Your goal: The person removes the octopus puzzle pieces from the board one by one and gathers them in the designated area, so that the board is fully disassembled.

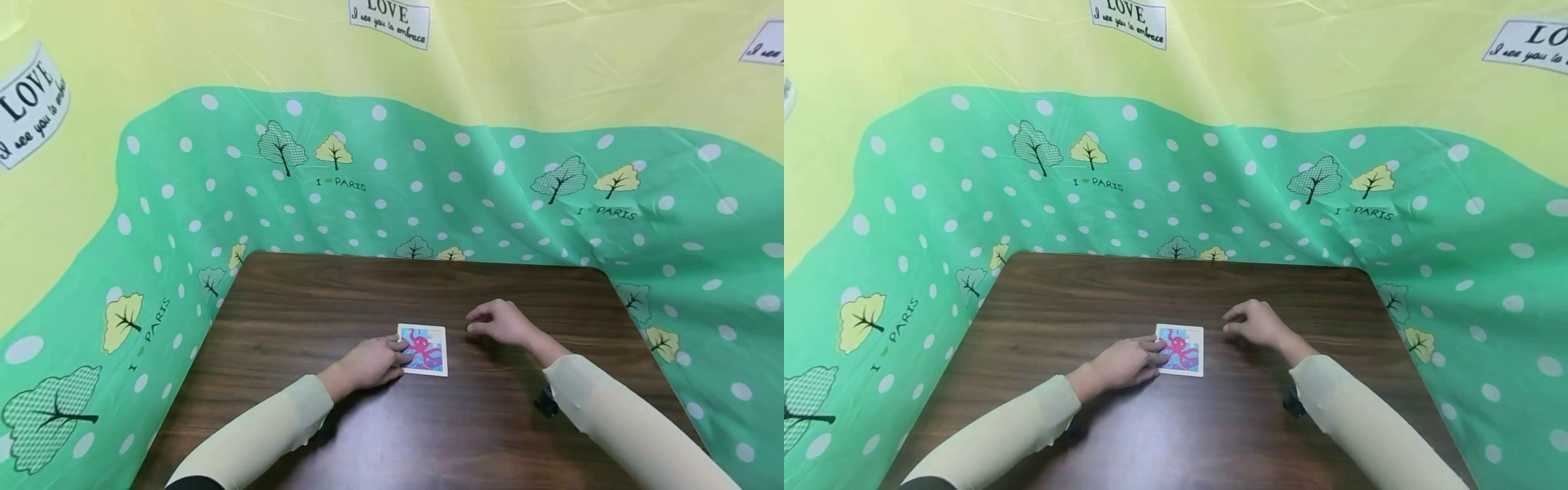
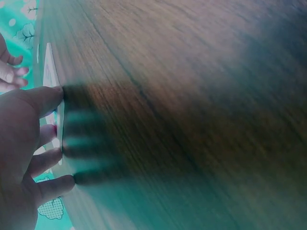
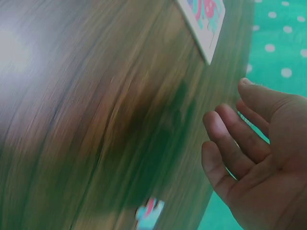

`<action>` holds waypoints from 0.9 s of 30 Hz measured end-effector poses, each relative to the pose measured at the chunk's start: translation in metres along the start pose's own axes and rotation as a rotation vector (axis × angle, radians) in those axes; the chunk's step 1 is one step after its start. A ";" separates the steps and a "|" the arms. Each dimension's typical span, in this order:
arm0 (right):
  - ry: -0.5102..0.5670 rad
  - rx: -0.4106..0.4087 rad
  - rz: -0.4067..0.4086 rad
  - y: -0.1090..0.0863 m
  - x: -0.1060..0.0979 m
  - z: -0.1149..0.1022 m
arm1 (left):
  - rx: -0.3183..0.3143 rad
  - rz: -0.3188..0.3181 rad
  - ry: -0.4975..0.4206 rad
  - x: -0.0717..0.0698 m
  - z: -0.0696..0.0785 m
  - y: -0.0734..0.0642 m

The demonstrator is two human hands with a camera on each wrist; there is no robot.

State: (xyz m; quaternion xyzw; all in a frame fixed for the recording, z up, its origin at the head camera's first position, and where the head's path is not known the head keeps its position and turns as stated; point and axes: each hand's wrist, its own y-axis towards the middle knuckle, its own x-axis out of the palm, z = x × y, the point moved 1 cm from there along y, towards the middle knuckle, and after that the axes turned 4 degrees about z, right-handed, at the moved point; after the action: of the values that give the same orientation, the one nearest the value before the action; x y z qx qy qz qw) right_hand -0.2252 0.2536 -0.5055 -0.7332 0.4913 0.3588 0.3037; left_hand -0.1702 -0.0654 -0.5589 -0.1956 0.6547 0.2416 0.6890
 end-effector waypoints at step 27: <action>0.085 -0.016 -0.079 0.031 0.060 -0.066 | 0.007 0.023 0.003 0.001 -0.001 0.001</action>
State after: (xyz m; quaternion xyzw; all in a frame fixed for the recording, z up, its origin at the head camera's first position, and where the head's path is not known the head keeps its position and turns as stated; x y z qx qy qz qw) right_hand -0.2233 0.1606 -0.5205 -0.7692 0.4715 0.3188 0.2905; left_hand -0.1711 -0.0650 -0.5598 -0.1862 0.6586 0.2469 0.6861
